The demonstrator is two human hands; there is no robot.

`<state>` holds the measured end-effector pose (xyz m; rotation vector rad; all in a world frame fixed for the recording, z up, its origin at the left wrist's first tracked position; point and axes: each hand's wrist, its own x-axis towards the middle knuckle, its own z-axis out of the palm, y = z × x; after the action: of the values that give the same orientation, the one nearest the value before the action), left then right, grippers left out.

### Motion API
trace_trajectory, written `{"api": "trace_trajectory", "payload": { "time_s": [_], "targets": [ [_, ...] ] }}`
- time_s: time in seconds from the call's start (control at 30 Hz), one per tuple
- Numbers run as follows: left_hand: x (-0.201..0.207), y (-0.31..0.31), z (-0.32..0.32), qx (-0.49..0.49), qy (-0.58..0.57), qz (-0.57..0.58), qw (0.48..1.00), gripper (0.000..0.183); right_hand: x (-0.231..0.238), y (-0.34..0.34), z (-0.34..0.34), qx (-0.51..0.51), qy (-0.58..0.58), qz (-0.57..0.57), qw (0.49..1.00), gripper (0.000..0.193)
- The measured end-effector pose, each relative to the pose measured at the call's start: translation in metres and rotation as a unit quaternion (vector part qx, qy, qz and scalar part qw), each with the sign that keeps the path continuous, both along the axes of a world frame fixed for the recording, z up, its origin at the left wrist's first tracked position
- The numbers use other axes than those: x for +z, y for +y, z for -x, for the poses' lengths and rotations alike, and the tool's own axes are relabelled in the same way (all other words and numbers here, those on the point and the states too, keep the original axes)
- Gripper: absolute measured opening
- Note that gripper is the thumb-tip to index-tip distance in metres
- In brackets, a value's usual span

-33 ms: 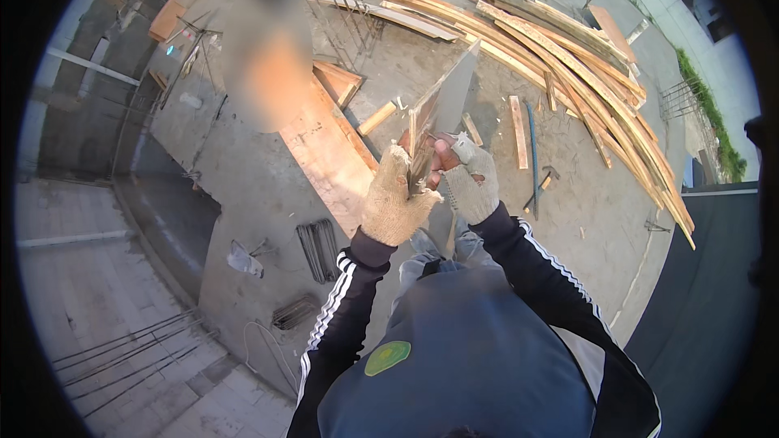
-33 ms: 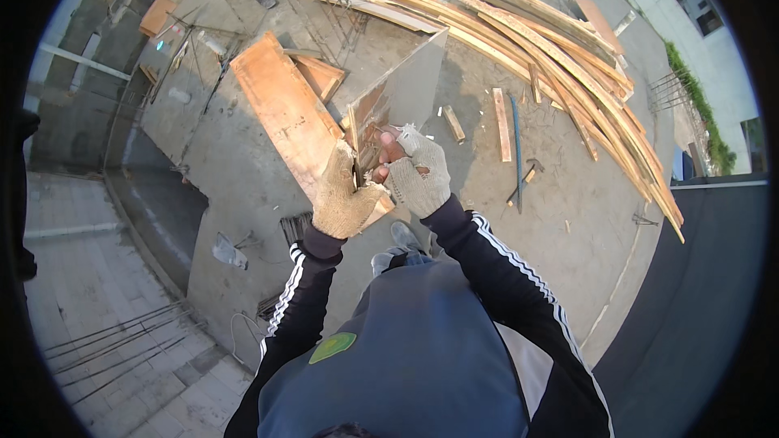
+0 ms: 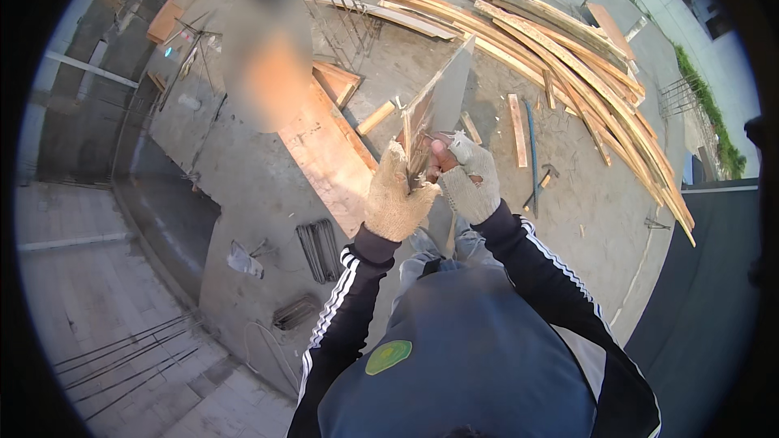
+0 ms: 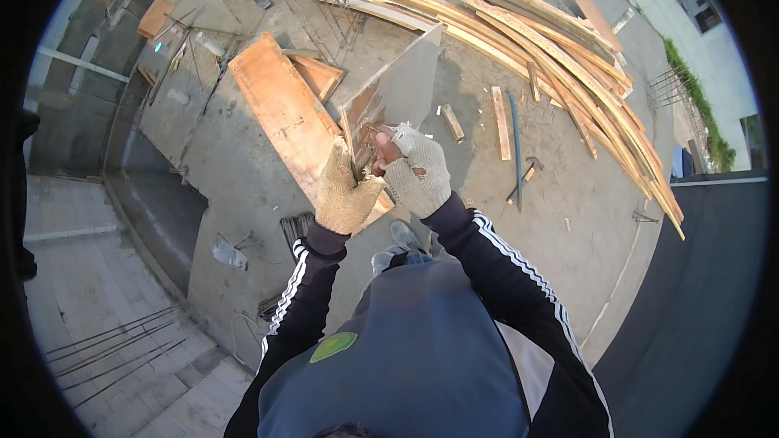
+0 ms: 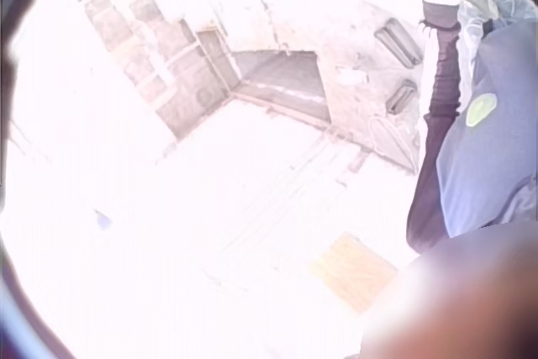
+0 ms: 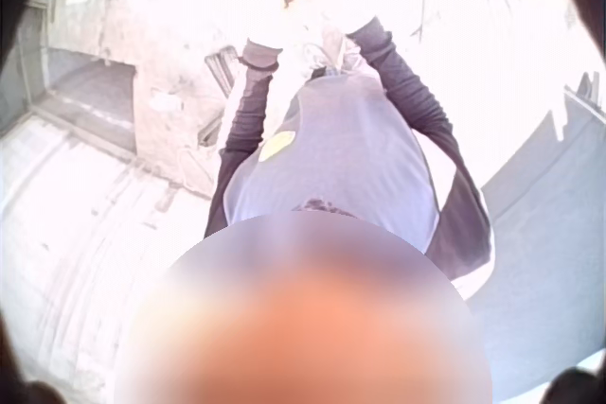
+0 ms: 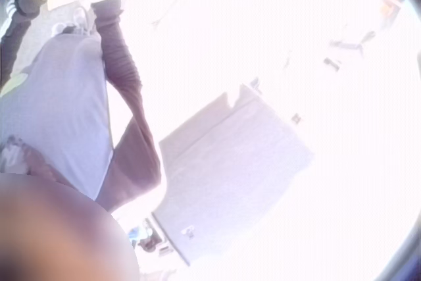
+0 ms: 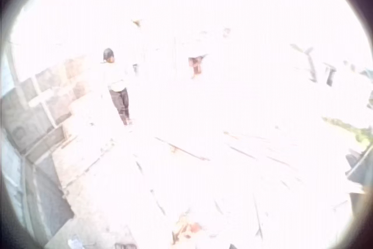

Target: The person assembles a small wooden frame by positioning planks and nailing them together with a hammer. They then use a blue pry bar to adjust the frame and move a large plywood sheet nearby.

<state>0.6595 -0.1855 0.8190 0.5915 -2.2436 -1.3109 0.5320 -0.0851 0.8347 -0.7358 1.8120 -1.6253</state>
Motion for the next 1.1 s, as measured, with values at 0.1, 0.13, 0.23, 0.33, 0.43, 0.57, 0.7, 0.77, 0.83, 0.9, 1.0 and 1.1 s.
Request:
{"api": "trace_trajectory", "payload": {
  "time_s": [0.1,0.13,0.23,0.33,0.43,0.57,0.7,0.77,0.83,0.9,1.0,1.1],
  "targets": [
    [-0.002,0.002,0.017,0.007,0.138,-0.164,0.977,0.072,0.014,-0.001,0.023,0.040,0.220,0.040,0.974,0.025],
    [-0.002,-0.002,0.023,0.019,0.100,-0.212,0.972,0.068,0.016,-0.002,0.032,0.057,0.300,0.060,0.950,0.021],
    [0.002,-0.006,0.023,0.018,-0.015,-0.148,0.989,0.068,0.015,-0.003,0.043,0.057,0.454,0.122,0.881,0.012],
    [0.005,-0.009,0.022,-0.006,0.033,-0.065,0.997,0.066,0.016,-0.001,0.040,0.114,0.398,-0.017,0.910,0.008],
    [0.008,-0.011,0.019,0.012,0.068,-0.020,0.997,0.059,0.027,-0.002,0.043,0.140,0.458,0.043,0.877,0.009],
    [0.011,-0.015,0.014,-0.006,0.062,0.022,0.998,0.052,0.039,-0.013,0.055,0.199,0.394,0.049,0.896,0.010],
    [0.009,-0.023,0.015,0.021,0.072,0.056,0.996,0.046,0.027,-0.024,0.037,0.101,0.431,0.071,0.894,0.019],
    [0.006,-0.022,0.012,0.042,0.045,-0.015,0.998,0.047,0.020,-0.019,0.040,0.151,0.351,-0.017,0.924,0.022],
    [0.001,-0.017,0.007,0.053,0.026,-0.081,0.995,0.050,0.012,-0.014,0.051,0.154,0.364,-0.018,0.918,0.026],
    [-0.008,-0.016,0.007,0.040,0.046,-0.093,0.994,0.054,0.003,-0.012,0.058,0.154,0.391,0.021,0.907,0.027],
    [-0.021,-0.012,0.006,0.017,0.025,0.092,0.995,0.059,-0.005,-0.011,0.059,0.206,0.200,0.021,0.957,0.024],
    [-0.028,-0.012,0.003,-0.004,0.051,-0.122,0.991,0.063,-0.004,-0.008,0.054,0.204,0.250,-0.042,0.946,0.030]
  ]
}}
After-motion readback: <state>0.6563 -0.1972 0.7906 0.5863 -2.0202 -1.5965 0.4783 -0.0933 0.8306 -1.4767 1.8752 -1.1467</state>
